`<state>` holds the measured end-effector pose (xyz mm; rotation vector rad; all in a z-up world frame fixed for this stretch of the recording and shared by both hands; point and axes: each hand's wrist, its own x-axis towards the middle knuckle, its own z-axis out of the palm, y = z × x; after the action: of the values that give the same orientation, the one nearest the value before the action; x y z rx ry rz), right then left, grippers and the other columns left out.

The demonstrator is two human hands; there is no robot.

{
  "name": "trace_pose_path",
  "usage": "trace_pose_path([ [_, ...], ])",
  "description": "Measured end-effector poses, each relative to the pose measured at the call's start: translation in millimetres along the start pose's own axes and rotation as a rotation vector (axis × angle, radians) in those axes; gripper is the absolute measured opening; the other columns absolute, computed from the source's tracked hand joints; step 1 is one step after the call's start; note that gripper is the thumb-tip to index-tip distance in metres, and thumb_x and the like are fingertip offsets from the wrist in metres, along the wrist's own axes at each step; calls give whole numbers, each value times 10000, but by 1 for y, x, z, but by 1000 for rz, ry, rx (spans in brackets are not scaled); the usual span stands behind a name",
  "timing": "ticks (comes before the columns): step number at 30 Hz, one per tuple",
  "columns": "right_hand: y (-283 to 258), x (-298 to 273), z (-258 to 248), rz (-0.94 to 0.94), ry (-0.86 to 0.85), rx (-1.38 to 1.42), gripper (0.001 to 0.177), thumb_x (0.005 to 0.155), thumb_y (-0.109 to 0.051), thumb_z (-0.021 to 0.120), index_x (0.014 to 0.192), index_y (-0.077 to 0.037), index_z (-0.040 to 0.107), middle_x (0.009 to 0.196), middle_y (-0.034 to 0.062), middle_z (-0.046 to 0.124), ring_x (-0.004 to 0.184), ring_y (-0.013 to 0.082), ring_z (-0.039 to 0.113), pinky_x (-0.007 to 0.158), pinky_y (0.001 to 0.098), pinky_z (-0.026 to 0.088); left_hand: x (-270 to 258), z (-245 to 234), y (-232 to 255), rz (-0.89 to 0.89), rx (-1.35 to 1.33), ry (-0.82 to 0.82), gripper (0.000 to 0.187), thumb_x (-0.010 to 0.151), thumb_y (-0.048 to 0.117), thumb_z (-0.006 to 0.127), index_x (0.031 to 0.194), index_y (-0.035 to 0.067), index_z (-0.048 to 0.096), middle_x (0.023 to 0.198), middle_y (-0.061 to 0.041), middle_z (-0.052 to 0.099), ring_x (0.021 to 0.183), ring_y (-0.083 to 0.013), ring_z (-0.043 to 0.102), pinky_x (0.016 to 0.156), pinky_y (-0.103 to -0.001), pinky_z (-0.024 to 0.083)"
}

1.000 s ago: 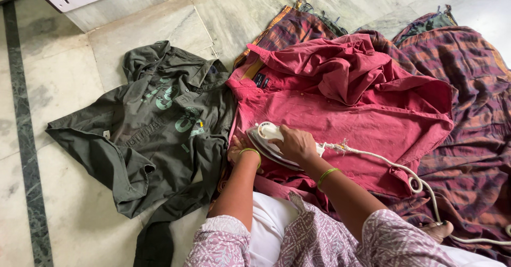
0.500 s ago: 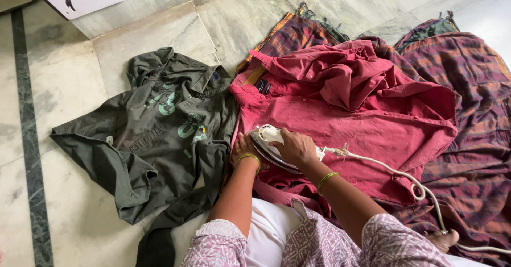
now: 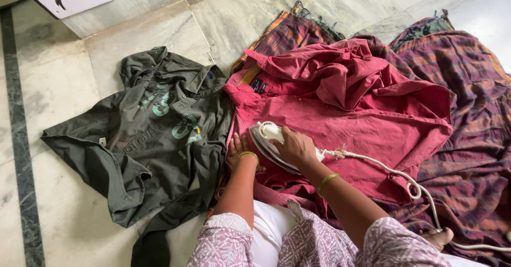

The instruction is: The person irons a red shirt laid out on a patterned cloth on the floor. They smooth the fabric with their hands and use a white electric iron to press the shirt, moving it back and forth across the surface.

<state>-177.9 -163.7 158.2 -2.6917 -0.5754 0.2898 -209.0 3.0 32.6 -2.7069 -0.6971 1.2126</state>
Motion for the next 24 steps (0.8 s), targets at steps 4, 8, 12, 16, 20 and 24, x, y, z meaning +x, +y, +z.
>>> trace_pose_path([
  [4, 0, -4, -3, 1, -43, -25, 508, 962, -554, 579, 1093, -63, 567, 901, 213, 728, 851, 426, 712, 725, 536, 547, 6, 1, 2, 97, 230, 20, 1532, 607, 938, 680, 1625, 152, -152, 1709, -124, -233, 1576, -424, -267, 1274, -575, 46],
  [8, -1, 10, -2, 50, 51, 76, 452, 925, -518, 605, 1070, -91, 575, 905, 204, 735, 871, 423, 713, 736, 542, 542, -1, 2, 1, 10, -52, 8, 1648, 528, 858, 794, 1629, 194, -237, 1702, -106, -311, 1572, -348, -237, 1179, -586, 275],
  [12, 4, 21, 3, 123, 63, 59, 439, 977, -502, 593, 1085, -78, 551, 925, 218, 728, 895, 436, 701, 755, 540, 531, -2, 6, -2, 9, -40, 98, 1718, 479, 894, 817, 1637, 159, -217, 1695, -159, -273, 1567, -370, -191, 1228, -568, 194],
  [16, 24, 19, 6, 44, 11, 81, 420, 995, -439, 576, 1146, -55, 497, 922, 244, 722, 871, 453, 689, 741, 546, 515, 6, -1, 4, -30, -65, -15, 1724, 462, 854, 840, 1612, 209, -270, 1689, -113, -332, 1568, -350, -229, 1189, -598, 280],
  [20, 34, 0, 4, 12, -76, 101, 425, 994, -427, 571, 1192, -60, 487, 904, 256, 715, 831, 441, 685, 737, 549, 505, 7, 4, 3, -39, -104, 10, 1760, 408, 831, 877, 1614, 245, -262, 1691, -104, -319, 1570, -334, -215, 1192, -600, 277],
  [24, 33, -18, 0, -41, 29, 125, 446, 981, -380, 564, 1278, -59, 478, 920, 247, 711, 805, 452, 672, 692, 553, 510, 4, 14, -2, 6, -235, 129, 1752, 387, 792, 895, 1636, 254, -209, 1713, -93, -274, 1587, -322, -177, 1163, -615, 333],
])
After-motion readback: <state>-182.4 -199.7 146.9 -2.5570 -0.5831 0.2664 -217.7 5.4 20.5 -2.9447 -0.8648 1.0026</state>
